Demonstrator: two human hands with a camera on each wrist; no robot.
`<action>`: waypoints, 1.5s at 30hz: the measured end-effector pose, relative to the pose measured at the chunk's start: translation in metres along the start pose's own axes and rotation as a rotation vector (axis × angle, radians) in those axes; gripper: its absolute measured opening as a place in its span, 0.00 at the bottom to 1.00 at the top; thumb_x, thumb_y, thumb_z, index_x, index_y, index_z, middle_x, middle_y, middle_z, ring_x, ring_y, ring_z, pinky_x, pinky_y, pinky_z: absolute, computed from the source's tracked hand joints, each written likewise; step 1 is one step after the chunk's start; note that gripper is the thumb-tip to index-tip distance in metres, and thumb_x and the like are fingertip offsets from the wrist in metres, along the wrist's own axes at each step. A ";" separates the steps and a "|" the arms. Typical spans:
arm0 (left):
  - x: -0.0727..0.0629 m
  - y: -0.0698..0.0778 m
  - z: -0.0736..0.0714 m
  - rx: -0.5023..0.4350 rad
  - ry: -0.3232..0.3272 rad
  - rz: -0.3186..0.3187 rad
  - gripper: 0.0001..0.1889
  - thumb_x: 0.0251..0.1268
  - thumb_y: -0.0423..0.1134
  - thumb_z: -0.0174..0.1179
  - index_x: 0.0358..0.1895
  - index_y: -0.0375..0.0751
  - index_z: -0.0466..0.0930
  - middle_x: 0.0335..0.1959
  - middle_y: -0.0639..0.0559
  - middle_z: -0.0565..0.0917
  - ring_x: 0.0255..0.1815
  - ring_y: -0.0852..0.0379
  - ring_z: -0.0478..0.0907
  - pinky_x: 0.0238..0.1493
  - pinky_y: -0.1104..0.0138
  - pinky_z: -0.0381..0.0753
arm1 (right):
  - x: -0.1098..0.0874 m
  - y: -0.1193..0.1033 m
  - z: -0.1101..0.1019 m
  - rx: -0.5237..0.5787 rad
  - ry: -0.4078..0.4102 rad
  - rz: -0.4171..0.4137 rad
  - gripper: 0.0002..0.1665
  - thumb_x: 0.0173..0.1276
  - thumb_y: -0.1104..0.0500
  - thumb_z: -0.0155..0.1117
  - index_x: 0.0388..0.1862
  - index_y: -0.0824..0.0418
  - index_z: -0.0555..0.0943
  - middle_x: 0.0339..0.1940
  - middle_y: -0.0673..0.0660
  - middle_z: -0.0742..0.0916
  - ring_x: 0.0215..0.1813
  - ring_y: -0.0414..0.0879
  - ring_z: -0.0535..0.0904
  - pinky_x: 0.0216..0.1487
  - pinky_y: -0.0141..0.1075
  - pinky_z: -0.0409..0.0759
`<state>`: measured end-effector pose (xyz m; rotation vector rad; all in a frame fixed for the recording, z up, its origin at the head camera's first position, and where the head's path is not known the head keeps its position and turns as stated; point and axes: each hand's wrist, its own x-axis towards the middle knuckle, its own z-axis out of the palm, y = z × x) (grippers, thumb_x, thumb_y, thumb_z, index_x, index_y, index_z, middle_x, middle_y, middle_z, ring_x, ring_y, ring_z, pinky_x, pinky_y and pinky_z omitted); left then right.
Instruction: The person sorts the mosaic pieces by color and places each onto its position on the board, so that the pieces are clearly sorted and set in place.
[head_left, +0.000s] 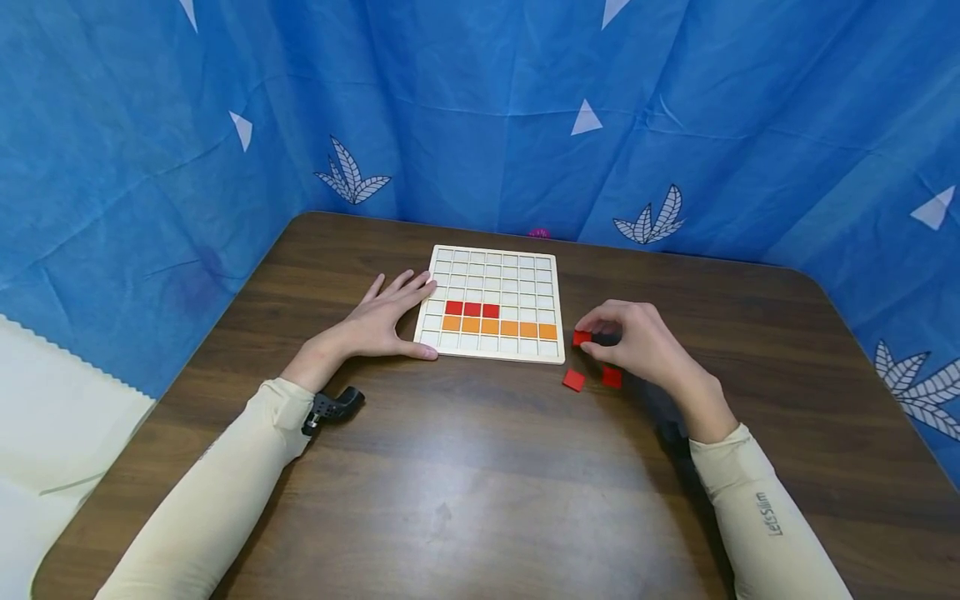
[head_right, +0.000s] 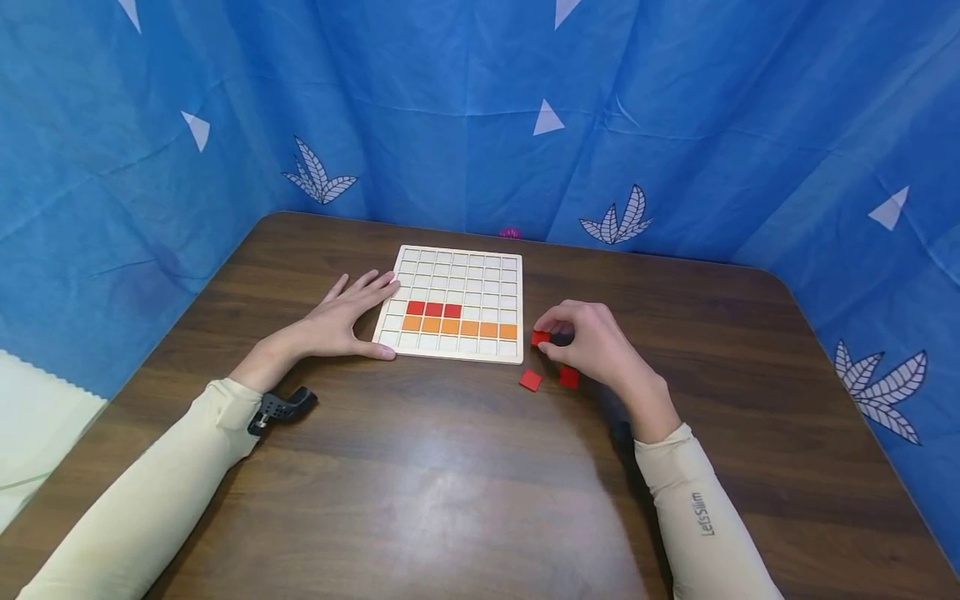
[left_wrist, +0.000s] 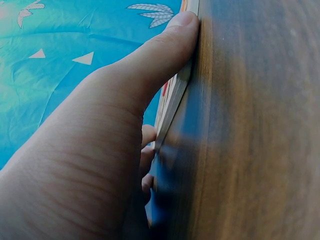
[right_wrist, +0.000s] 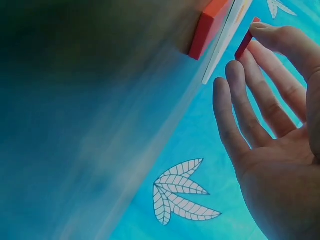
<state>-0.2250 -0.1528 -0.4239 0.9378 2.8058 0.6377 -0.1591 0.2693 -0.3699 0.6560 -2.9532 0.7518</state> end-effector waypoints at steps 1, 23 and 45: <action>0.000 0.000 0.000 0.002 0.000 0.000 0.64 0.54 0.73 0.72 0.88 0.49 0.48 0.89 0.49 0.47 0.90 0.41 0.37 0.84 0.37 0.29 | 0.003 -0.001 0.000 0.006 0.001 0.002 0.15 0.64 0.62 0.80 0.49 0.57 0.90 0.44 0.54 0.90 0.45 0.50 0.84 0.53 0.51 0.87; 0.001 -0.001 0.001 0.014 0.001 0.001 0.64 0.54 0.74 0.71 0.88 0.49 0.48 0.89 0.50 0.46 0.90 0.41 0.37 0.84 0.37 0.29 | 0.074 -0.044 0.023 0.049 0.001 -0.023 0.14 0.63 0.60 0.81 0.47 0.58 0.91 0.40 0.55 0.91 0.44 0.51 0.83 0.45 0.42 0.83; 0.002 0.000 0.000 0.006 -0.005 -0.001 0.64 0.53 0.75 0.71 0.88 0.50 0.47 0.89 0.51 0.46 0.90 0.42 0.37 0.84 0.37 0.28 | 0.095 -0.054 0.038 0.047 -0.100 0.030 0.12 0.65 0.61 0.80 0.47 0.60 0.91 0.39 0.55 0.91 0.44 0.49 0.84 0.53 0.44 0.84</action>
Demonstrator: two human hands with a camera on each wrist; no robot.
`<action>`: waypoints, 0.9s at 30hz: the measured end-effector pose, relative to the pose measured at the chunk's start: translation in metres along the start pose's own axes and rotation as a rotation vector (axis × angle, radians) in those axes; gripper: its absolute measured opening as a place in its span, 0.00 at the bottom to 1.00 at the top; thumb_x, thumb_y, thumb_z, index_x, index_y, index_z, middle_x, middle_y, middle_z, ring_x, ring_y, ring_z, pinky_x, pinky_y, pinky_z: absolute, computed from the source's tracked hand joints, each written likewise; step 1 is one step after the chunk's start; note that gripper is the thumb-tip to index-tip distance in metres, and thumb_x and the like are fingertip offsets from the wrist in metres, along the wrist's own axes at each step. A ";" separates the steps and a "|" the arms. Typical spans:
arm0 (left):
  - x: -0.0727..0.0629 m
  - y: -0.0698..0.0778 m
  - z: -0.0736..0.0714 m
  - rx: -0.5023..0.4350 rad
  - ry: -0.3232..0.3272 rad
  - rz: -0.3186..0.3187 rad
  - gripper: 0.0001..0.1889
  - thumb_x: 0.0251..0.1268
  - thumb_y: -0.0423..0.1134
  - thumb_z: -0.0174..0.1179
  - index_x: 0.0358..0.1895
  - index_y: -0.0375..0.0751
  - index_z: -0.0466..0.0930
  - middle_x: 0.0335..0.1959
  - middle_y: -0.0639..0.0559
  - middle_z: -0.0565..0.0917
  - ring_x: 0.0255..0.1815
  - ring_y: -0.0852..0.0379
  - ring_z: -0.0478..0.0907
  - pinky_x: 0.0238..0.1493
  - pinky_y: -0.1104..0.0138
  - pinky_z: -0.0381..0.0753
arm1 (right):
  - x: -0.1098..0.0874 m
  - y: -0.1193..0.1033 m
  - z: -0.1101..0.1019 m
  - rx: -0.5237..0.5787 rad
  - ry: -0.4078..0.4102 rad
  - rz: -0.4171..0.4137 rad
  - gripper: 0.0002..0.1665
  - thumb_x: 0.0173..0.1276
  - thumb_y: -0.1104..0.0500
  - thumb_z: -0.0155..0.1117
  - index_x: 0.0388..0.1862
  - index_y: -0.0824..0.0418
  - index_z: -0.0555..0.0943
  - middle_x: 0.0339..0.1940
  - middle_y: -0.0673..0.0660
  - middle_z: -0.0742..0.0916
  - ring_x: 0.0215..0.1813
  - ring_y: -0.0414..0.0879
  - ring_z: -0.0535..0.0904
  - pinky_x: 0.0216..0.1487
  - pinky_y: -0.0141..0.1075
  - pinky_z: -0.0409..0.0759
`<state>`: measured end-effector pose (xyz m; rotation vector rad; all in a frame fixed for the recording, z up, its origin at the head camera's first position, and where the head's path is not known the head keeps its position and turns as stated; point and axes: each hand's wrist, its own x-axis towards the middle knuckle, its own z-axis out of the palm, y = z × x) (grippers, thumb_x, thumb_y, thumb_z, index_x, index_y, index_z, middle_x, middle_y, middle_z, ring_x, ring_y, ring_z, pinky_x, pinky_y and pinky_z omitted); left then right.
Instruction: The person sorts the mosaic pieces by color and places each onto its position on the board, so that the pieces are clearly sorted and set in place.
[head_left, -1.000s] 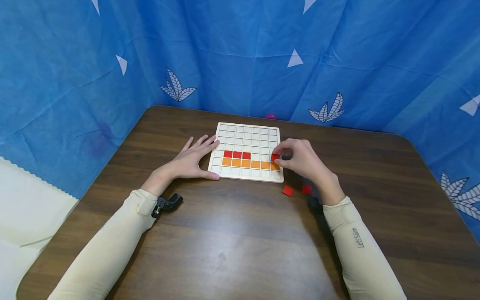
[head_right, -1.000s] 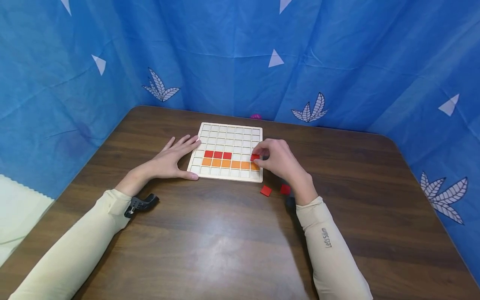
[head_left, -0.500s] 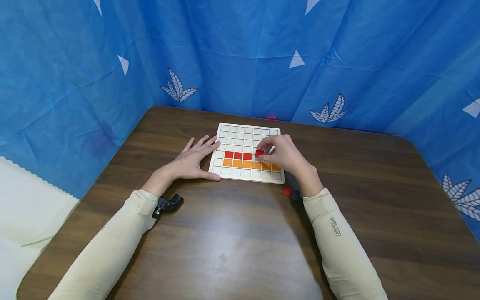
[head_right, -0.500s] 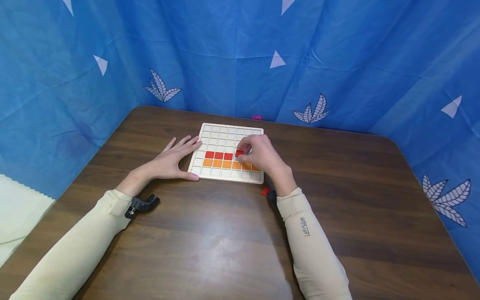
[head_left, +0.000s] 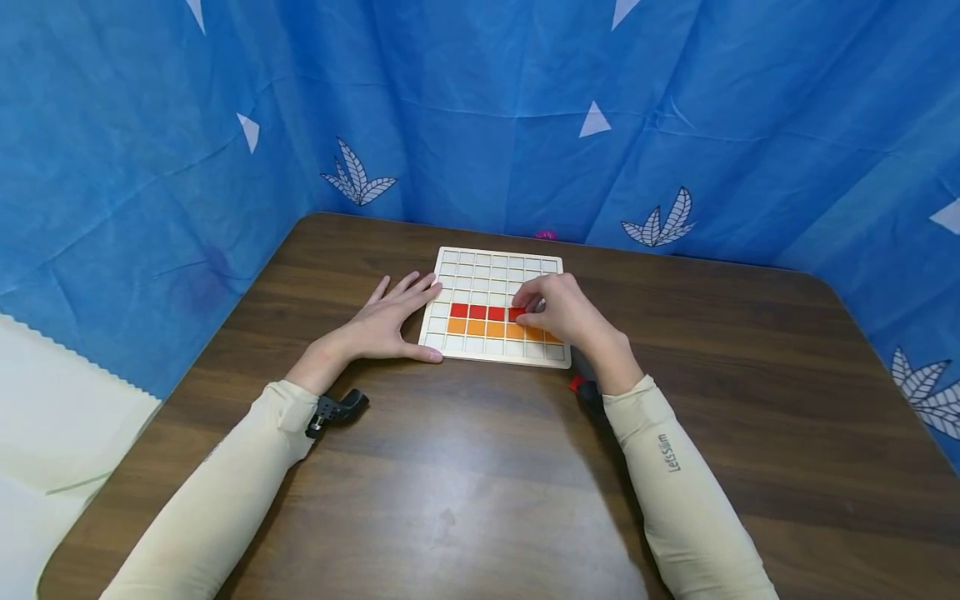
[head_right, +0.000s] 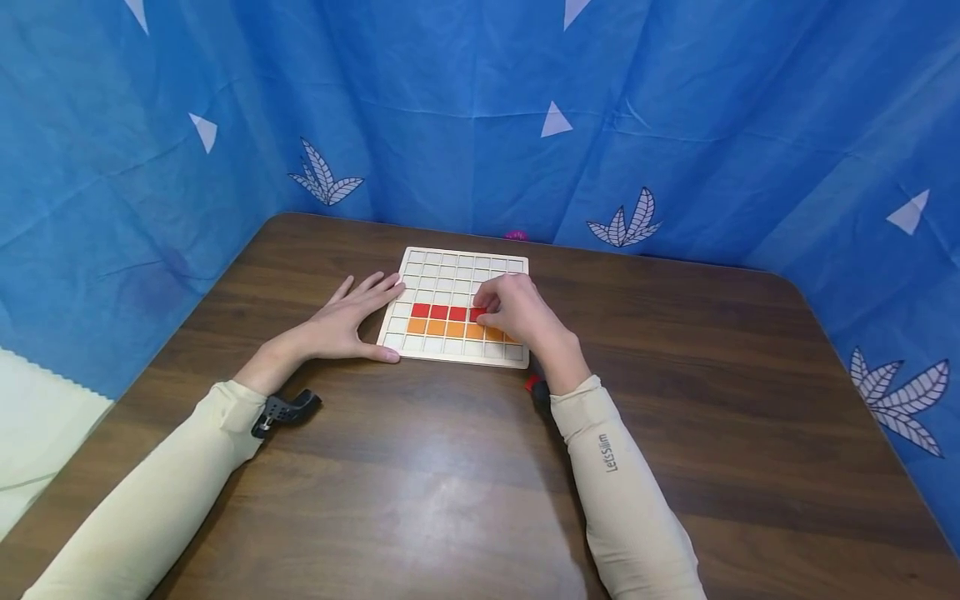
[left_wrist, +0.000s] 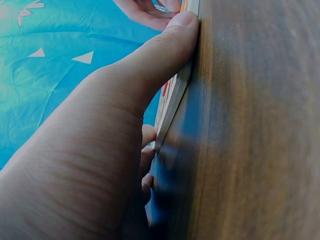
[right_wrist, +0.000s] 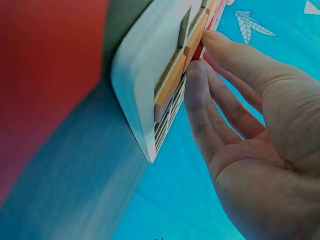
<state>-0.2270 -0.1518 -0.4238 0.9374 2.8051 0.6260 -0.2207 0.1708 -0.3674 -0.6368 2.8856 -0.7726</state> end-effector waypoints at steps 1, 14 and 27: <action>0.000 0.000 0.000 -0.001 0.001 0.001 0.64 0.53 0.75 0.71 0.88 0.50 0.48 0.89 0.51 0.46 0.90 0.42 0.37 0.84 0.37 0.28 | 0.000 -0.001 0.000 -0.001 0.001 0.003 0.11 0.65 0.60 0.80 0.46 0.60 0.91 0.39 0.55 0.92 0.44 0.49 0.84 0.53 0.43 0.84; 0.000 0.002 0.002 0.003 0.002 0.004 0.64 0.53 0.75 0.71 0.88 0.50 0.48 0.89 0.51 0.46 0.90 0.42 0.37 0.84 0.38 0.29 | -0.006 -0.005 0.001 -0.057 0.036 -0.019 0.08 0.70 0.61 0.75 0.46 0.60 0.92 0.39 0.56 0.93 0.45 0.51 0.85 0.52 0.45 0.84; 0.000 -0.002 0.000 -0.005 0.013 0.002 0.64 0.52 0.74 0.72 0.87 0.51 0.49 0.89 0.51 0.46 0.90 0.43 0.37 0.84 0.38 0.29 | -0.043 0.006 -0.008 -0.078 0.091 -0.044 0.10 0.71 0.59 0.75 0.48 0.60 0.92 0.41 0.56 0.92 0.41 0.49 0.84 0.45 0.42 0.85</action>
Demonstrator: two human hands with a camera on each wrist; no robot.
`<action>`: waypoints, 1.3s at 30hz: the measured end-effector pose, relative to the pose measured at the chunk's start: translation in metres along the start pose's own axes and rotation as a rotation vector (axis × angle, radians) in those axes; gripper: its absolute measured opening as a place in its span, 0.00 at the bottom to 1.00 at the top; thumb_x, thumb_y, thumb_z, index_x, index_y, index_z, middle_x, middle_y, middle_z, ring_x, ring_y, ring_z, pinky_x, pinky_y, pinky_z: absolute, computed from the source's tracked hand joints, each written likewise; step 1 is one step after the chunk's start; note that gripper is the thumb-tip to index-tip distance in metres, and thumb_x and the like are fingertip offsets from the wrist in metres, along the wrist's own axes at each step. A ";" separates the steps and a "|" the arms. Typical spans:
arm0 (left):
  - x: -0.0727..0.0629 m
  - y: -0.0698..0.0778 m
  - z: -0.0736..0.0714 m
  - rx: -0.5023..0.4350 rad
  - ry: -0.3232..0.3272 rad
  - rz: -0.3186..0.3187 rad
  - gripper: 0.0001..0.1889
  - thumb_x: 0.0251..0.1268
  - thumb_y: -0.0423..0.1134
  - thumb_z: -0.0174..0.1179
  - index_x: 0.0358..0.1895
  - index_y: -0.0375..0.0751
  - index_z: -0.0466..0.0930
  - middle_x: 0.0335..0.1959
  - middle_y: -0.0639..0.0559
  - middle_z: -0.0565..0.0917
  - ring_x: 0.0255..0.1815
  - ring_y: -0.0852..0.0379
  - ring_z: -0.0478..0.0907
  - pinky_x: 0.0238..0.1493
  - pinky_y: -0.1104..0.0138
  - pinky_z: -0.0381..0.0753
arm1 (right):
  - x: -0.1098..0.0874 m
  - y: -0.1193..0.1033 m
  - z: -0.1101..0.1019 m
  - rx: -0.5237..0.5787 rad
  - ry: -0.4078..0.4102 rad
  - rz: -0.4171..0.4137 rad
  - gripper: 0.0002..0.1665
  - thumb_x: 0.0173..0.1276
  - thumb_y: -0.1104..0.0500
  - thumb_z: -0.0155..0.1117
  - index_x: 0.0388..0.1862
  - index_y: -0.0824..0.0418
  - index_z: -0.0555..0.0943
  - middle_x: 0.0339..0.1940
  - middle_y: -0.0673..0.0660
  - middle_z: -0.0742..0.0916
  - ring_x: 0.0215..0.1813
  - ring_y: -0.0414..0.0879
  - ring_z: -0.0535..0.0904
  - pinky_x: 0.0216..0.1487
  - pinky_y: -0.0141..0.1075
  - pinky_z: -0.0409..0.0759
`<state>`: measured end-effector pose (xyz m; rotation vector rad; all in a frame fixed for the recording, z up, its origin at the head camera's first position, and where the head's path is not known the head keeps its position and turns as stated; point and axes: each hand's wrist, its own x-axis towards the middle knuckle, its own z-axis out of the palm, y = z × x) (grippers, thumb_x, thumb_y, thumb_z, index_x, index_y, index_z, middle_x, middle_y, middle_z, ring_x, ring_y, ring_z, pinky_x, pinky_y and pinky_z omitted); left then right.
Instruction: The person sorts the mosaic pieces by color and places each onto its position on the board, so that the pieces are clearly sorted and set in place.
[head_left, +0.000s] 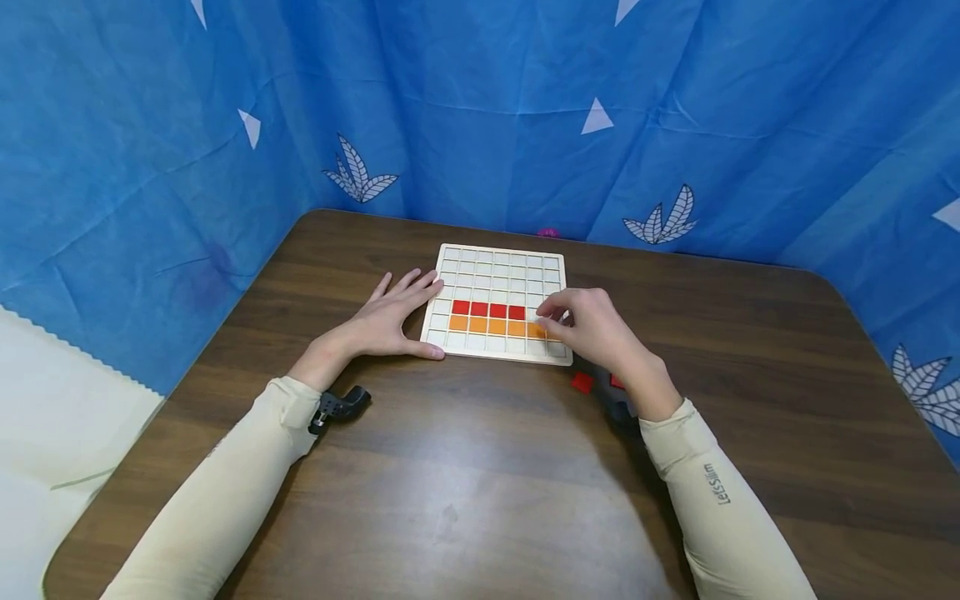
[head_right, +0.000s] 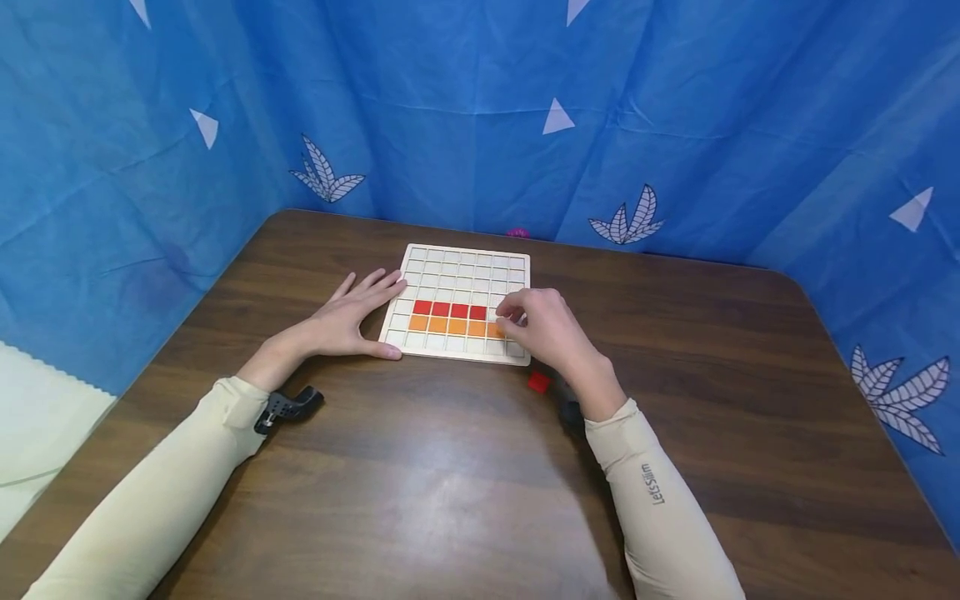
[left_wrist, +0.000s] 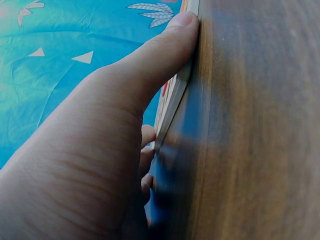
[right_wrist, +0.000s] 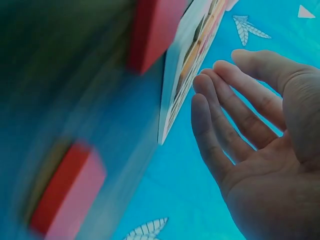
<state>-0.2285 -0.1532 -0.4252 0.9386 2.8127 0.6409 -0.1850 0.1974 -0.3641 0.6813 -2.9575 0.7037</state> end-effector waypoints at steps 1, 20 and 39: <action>0.000 0.000 0.000 -0.001 0.001 0.000 0.64 0.53 0.74 0.72 0.87 0.50 0.49 0.89 0.51 0.47 0.90 0.42 0.37 0.84 0.38 0.29 | -0.004 0.002 -0.002 -0.004 0.003 0.003 0.10 0.71 0.59 0.75 0.48 0.60 0.92 0.41 0.56 0.92 0.40 0.49 0.84 0.44 0.41 0.85; -0.002 0.000 0.002 0.006 -0.008 -0.001 0.64 0.53 0.74 0.71 0.88 0.51 0.48 0.89 0.51 0.46 0.90 0.42 0.37 0.84 0.38 0.28 | -0.073 0.023 -0.013 -0.054 -0.014 0.013 0.11 0.71 0.54 0.75 0.48 0.57 0.92 0.40 0.51 0.91 0.40 0.46 0.83 0.46 0.45 0.86; -0.002 0.003 -0.001 0.012 -0.015 -0.008 0.64 0.54 0.74 0.71 0.88 0.49 0.47 0.89 0.50 0.46 0.90 0.41 0.36 0.84 0.37 0.28 | -0.087 0.019 -0.011 -0.104 -0.052 -0.105 0.17 0.57 0.61 0.85 0.45 0.55 0.91 0.40 0.50 0.90 0.42 0.46 0.82 0.45 0.43 0.86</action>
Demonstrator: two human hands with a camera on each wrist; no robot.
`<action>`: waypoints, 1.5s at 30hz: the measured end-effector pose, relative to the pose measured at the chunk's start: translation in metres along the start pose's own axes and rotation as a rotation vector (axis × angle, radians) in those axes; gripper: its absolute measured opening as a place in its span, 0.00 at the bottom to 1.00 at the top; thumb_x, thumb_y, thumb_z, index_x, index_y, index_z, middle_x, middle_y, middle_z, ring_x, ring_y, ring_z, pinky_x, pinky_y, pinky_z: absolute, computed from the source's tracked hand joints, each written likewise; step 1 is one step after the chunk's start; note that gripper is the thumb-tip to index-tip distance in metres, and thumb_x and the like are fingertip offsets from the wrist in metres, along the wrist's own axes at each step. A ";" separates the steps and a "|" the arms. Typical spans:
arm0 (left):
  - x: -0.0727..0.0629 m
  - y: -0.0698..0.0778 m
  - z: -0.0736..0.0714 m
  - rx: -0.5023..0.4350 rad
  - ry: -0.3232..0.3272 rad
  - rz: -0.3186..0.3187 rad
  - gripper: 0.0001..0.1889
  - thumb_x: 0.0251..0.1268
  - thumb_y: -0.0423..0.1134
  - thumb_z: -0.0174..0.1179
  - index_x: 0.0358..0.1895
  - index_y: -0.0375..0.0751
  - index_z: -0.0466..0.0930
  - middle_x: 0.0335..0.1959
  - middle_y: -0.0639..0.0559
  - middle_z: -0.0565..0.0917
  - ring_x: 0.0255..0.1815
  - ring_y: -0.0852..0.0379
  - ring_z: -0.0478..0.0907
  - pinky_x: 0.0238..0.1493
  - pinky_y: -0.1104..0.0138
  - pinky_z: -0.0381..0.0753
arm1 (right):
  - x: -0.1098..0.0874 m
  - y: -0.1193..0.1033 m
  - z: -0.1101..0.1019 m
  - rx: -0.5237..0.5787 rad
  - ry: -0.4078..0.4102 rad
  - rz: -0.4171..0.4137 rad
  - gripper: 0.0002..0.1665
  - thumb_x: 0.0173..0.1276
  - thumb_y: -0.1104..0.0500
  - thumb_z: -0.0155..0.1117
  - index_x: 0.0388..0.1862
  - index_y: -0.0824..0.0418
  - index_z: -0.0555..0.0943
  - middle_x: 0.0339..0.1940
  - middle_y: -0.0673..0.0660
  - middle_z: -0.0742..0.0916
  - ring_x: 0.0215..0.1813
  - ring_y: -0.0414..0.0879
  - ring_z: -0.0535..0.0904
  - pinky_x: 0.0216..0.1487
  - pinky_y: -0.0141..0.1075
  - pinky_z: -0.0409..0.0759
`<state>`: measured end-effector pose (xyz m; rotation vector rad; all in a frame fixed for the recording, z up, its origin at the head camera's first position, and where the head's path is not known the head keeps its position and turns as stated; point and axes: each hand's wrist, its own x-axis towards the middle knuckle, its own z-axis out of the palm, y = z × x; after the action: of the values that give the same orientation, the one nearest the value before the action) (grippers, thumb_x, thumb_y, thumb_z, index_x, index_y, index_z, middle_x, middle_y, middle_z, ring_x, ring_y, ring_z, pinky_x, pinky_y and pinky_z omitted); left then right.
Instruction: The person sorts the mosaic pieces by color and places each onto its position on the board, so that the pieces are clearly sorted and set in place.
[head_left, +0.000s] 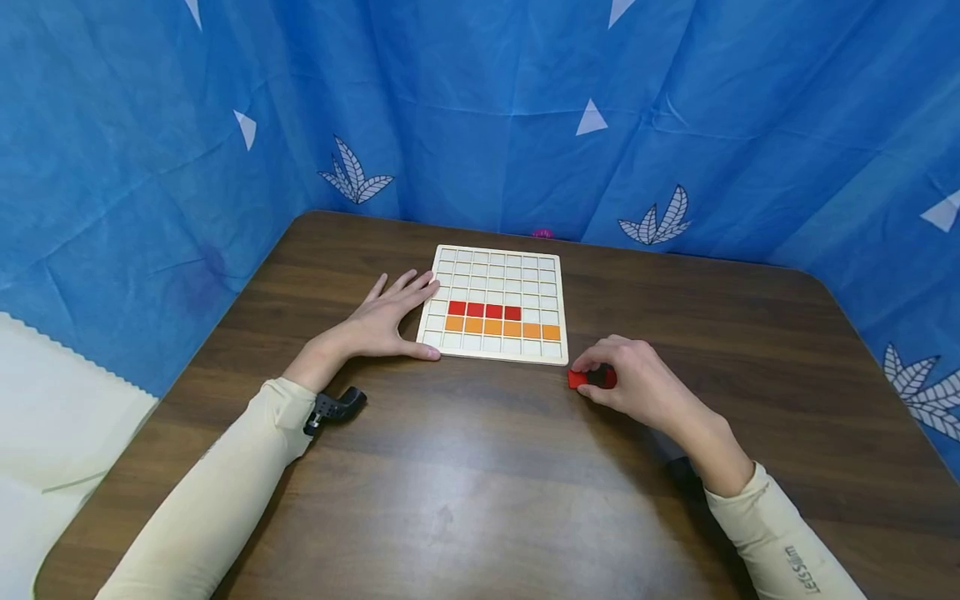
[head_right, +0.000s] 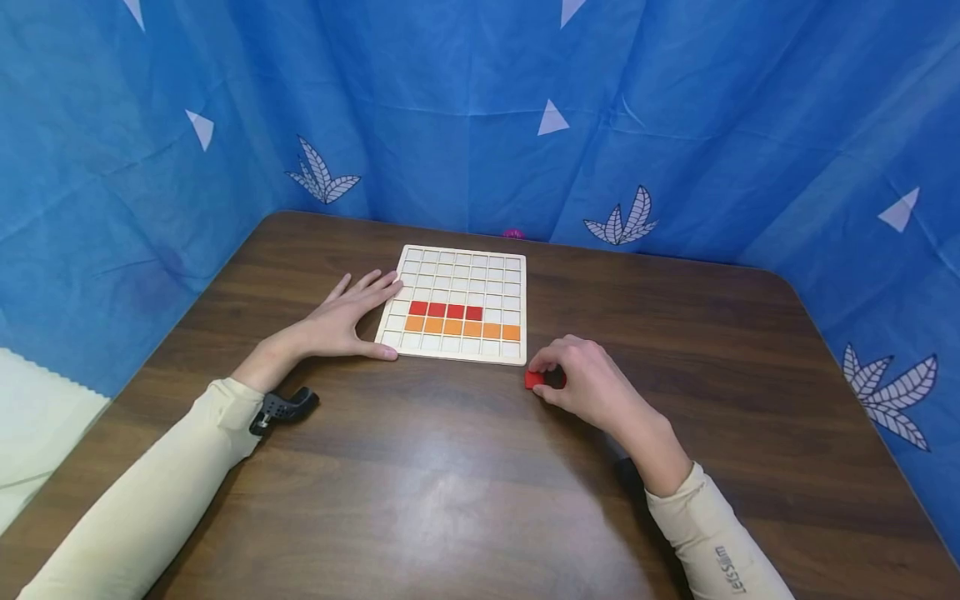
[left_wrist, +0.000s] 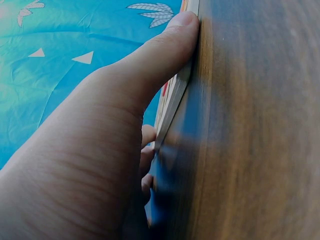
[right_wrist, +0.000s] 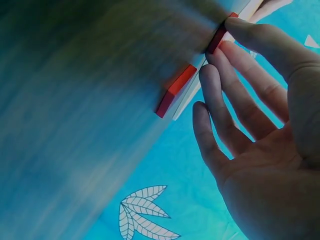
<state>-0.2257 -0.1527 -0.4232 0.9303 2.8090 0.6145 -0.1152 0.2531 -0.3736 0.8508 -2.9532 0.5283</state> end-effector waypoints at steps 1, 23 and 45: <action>0.000 0.000 0.000 0.001 -0.001 0.001 0.64 0.54 0.74 0.71 0.88 0.49 0.47 0.89 0.50 0.46 0.90 0.41 0.36 0.84 0.37 0.28 | 0.000 0.000 0.000 0.002 0.003 -0.002 0.17 0.57 0.61 0.85 0.45 0.55 0.91 0.40 0.50 0.90 0.42 0.46 0.82 0.45 0.43 0.86; -0.003 0.001 -0.001 -0.009 0.002 0.000 0.65 0.53 0.74 0.72 0.87 0.49 0.49 0.89 0.50 0.47 0.90 0.41 0.37 0.84 0.37 0.29 | 0.061 0.011 -0.006 0.075 0.099 0.045 0.17 0.62 0.58 0.83 0.48 0.58 0.91 0.44 0.55 0.92 0.47 0.50 0.84 0.53 0.47 0.83; -0.002 0.000 -0.002 -0.003 0.004 0.003 0.64 0.53 0.74 0.72 0.88 0.49 0.48 0.89 0.49 0.47 0.90 0.41 0.37 0.84 0.37 0.29 | 0.109 0.003 0.009 0.123 0.024 0.140 0.11 0.65 0.61 0.80 0.46 0.60 0.92 0.42 0.57 0.91 0.45 0.52 0.82 0.49 0.44 0.83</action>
<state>-0.2243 -0.1542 -0.4216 0.9337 2.8105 0.6211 -0.2086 0.1968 -0.3708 0.6430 -2.9996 0.7284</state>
